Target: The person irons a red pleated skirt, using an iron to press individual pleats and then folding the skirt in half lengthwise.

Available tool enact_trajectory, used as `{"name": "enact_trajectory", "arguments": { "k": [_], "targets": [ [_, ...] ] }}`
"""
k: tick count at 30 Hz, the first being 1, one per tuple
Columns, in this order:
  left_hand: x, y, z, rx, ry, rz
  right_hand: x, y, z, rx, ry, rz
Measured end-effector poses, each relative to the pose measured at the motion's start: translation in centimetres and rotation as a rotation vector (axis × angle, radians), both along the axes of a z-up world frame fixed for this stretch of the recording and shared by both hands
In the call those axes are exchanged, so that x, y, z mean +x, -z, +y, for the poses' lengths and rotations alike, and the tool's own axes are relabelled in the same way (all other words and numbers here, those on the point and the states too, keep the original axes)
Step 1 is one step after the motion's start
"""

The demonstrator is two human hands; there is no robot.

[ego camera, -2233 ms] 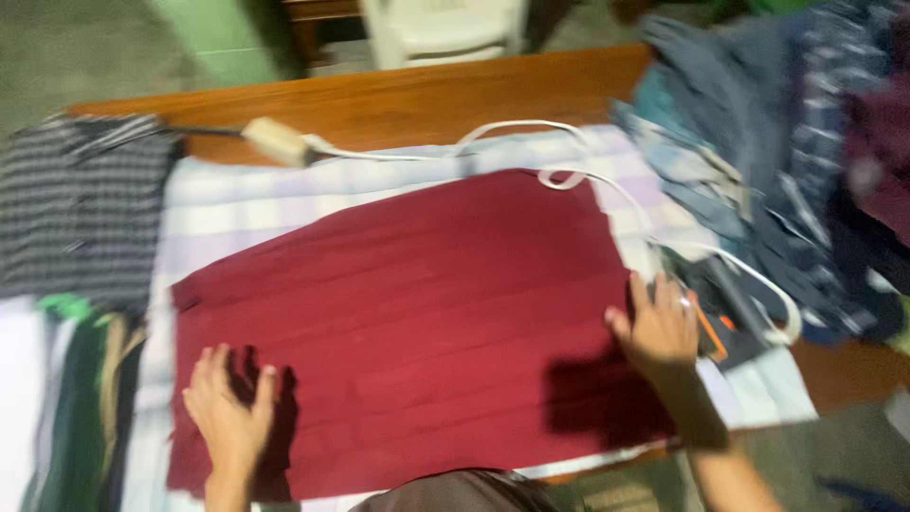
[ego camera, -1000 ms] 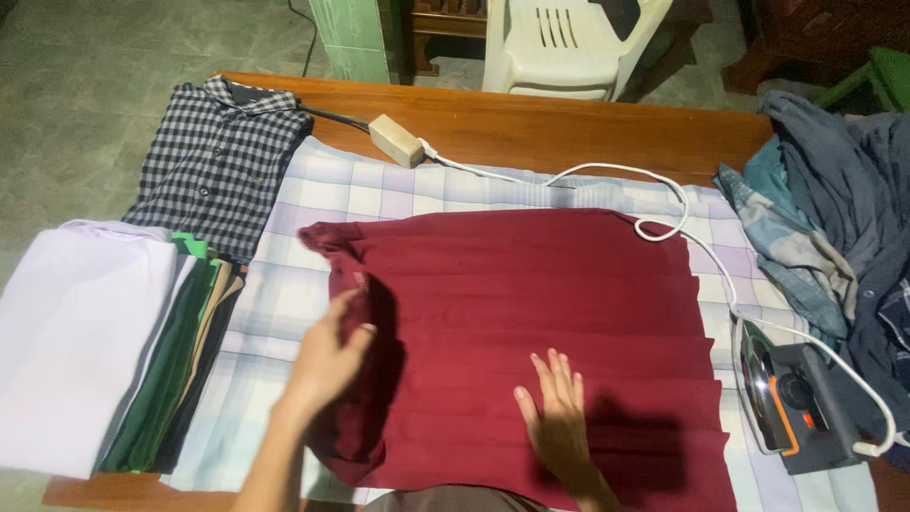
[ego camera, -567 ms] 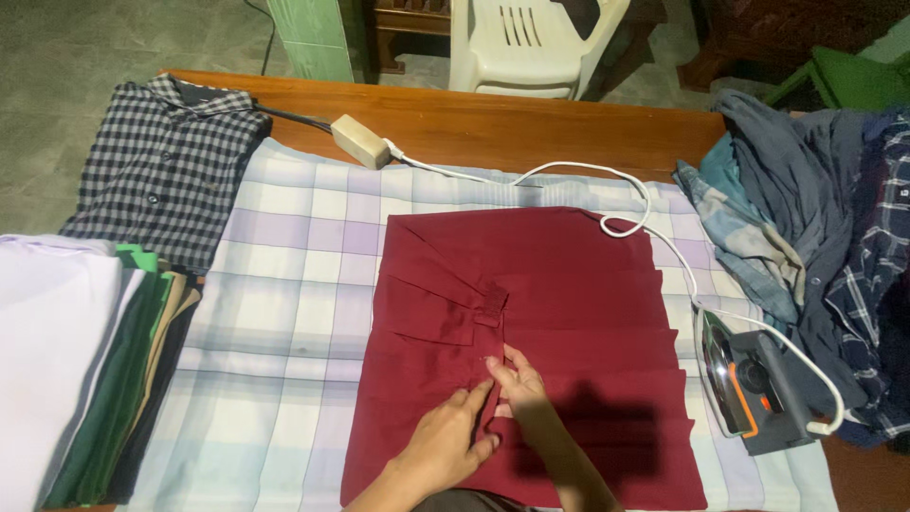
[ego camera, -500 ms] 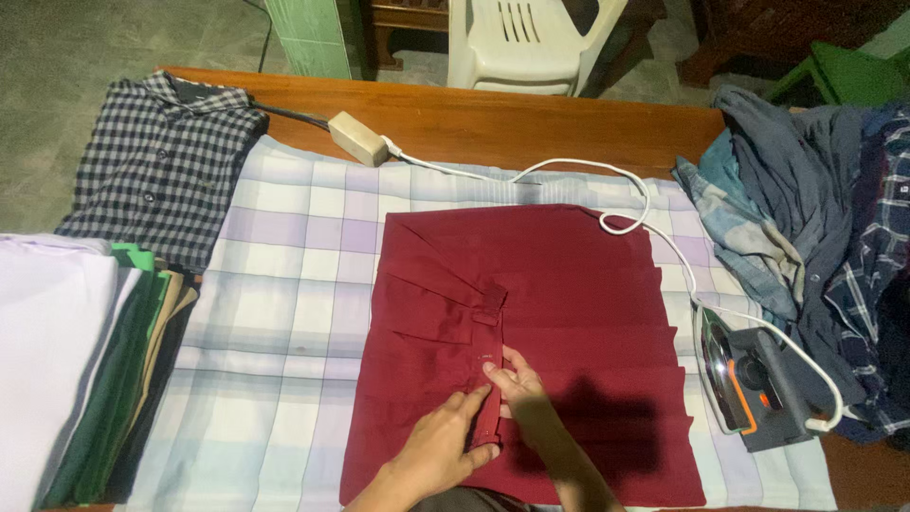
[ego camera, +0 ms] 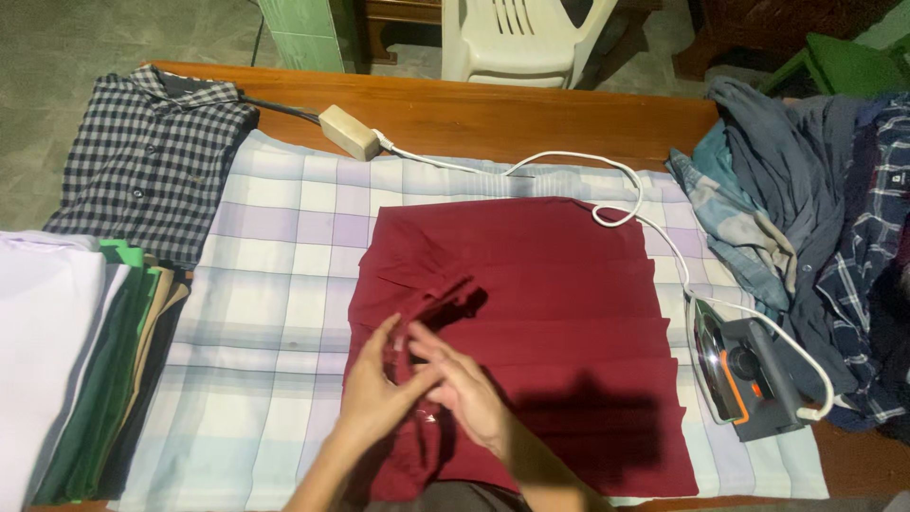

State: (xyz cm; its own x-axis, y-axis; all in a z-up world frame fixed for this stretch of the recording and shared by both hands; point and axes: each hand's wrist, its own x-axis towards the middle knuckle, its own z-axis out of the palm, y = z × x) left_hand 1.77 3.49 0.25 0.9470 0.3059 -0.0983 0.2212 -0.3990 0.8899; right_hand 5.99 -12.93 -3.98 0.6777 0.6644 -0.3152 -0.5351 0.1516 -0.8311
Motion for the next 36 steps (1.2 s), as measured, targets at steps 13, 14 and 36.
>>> {"name": "enact_trajectory", "arguments": {
  "k": [13,14,36],
  "targets": [
    [-1.8,-4.0,5.7,-0.223,0.009,0.062,7.2,-5.0,1.7,-0.453,0.209,-0.487],
    [-1.9,-4.4,5.8,-0.185,0.043,0.084,7.5,-6.0,2.3,-0.449,0.193,-0.478],
    [-12.0,-1.2,7.6,-0.428,-0.403,0.220,0.6,-8.1,7.1,-0.508,0.064,-1.389]
  ]
}}
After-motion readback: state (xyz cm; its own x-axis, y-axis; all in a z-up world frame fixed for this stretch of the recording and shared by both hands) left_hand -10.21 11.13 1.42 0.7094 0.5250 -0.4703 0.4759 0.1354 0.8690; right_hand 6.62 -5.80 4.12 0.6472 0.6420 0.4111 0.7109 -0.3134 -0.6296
